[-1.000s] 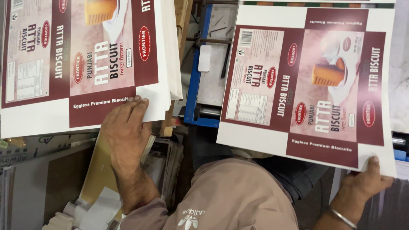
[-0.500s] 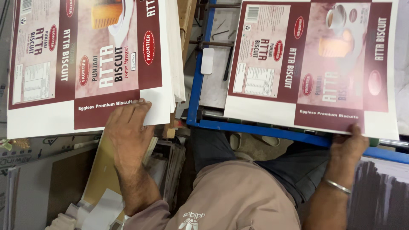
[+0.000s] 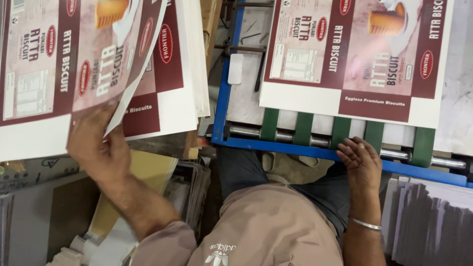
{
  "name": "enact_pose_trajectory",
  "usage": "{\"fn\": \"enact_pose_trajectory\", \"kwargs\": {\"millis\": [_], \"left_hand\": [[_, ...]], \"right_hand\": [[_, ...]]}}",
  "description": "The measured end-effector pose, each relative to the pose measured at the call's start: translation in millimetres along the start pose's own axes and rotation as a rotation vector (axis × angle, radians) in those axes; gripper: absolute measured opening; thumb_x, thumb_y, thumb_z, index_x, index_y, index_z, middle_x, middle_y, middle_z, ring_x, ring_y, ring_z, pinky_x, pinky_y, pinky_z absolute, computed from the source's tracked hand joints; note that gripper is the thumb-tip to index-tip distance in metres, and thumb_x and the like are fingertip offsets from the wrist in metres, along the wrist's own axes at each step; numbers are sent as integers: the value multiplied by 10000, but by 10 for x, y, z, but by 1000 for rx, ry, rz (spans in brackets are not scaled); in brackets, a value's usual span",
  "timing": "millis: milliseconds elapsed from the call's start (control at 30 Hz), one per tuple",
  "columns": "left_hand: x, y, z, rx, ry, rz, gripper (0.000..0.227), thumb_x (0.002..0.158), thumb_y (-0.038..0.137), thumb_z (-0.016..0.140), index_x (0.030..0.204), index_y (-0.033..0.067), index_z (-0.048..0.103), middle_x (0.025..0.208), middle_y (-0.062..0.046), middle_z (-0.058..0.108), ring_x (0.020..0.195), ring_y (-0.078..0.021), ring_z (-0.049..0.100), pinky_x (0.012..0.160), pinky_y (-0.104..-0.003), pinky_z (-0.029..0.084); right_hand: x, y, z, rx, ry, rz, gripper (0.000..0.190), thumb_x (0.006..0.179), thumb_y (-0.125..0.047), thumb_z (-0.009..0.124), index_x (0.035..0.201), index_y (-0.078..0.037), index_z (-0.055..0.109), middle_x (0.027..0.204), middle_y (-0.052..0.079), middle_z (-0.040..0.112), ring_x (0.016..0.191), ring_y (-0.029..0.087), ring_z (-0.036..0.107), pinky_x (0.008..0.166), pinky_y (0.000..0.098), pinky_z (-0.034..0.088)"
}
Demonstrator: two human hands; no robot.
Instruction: The person sits on the floor and repeatedly feeds printed paper sheets into a manual printing machine. They pick up sheets from a stack on the left and place them onto the machine's rollers, then retrieve the processed sheets from the output side.
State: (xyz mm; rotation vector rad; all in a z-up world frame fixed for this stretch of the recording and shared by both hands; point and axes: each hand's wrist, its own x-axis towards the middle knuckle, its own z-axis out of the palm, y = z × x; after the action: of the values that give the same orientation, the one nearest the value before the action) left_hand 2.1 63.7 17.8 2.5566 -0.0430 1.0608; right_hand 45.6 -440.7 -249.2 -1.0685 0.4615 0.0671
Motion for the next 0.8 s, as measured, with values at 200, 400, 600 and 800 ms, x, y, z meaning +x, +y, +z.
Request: {"fn": "enact_pose_trajectory", "kwargs": {"millis": [200, 400, 600, 800], "left_hand": [[-170, 820, 624, 127, -337, 188, 371, 863, 29, 638, 1225, -49, 660, 1189, -197, 658, 1073, -365, 625, 980, -482, 498], [-260, 1613, 888, -42, -534, 395, 574, 845, 338, 695, 1262, -53, 640, 1314, -227, 612, 1264, -356, 555, 1138, -543, 391], [-252, 1274, 239, 6, -634, 257, 583, 950, 412, 669, 1338, -16, 598, 1420, -226, 573, 1368, -377, 493, 1181, -558, 339], [-257, 866, 154, 210, -497, 190, 521, 980, 317, 703, 1369, -13, 598, 1445, -213, 564, 1389, -378, 485, 1174, -553, 362]], "right_hand": [[-365, -325, 973, 13, -528, -62, 444, 1055, -151, 559, 1442, 61, 502, 1362, 225, 637, 1194, 345, 667, 983, 457, 597], [-681, -373, 1711, 205, -645, 96, 553, 994, -148, 639, 1499, -61, 432, 1421, 128, 574, 1294, 247, 614, 1043, 421, 568], [-167, -438, 1208, 184, -188, -85, 490, 1022, -56, 557, 1498, -28, 444, 1373, 121, 592, 1228, 246, 640, 1019, 392, 598], [525, -420, 4, 102, 158, -355, 417, 1016, 77, 513, 1433, 67, 495, 1356, 199, 638, 1207, 321, 704, 1042, 441, 658]]}}
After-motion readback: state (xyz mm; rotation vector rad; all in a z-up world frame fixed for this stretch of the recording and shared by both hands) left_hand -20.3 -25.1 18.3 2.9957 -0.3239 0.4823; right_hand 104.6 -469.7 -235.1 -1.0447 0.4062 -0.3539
